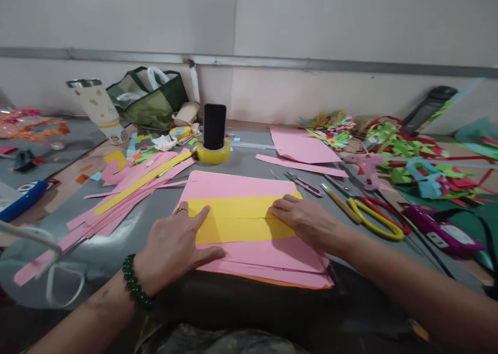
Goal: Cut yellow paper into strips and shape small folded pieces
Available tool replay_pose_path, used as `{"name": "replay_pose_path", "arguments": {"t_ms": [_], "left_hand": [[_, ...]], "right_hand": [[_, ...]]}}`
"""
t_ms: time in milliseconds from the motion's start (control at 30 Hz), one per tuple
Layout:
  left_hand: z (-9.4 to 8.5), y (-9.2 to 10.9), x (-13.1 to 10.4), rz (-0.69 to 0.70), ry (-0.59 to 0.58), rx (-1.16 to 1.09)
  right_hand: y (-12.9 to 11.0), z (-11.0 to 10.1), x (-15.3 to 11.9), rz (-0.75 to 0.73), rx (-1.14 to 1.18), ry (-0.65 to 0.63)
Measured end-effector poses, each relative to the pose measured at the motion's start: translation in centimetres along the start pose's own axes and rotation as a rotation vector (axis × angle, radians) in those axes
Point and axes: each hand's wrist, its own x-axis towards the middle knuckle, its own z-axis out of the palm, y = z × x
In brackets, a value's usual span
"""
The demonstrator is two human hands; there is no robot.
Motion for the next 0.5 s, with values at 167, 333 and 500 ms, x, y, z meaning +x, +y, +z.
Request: {"name": "replay_pose_path", "arguments": {"t_ms": [167,333,500], "left_hand": [[0.5,0.1,-0.4,-0.019,0.015,0.049],[1.3,-0.1,-0.4,0.038,0.088,0.071],[2.4,-0.6,-1.0,0.034,0.099,0.008]], "right_hand": [[0.9,0.6,-2.5,0.118,-0.003,0.029],[1.0,1.2,-3.7,0.188,-0.011,0.081],[1.3,1.9,-4.0,0.219,0.047,0.131]]}}
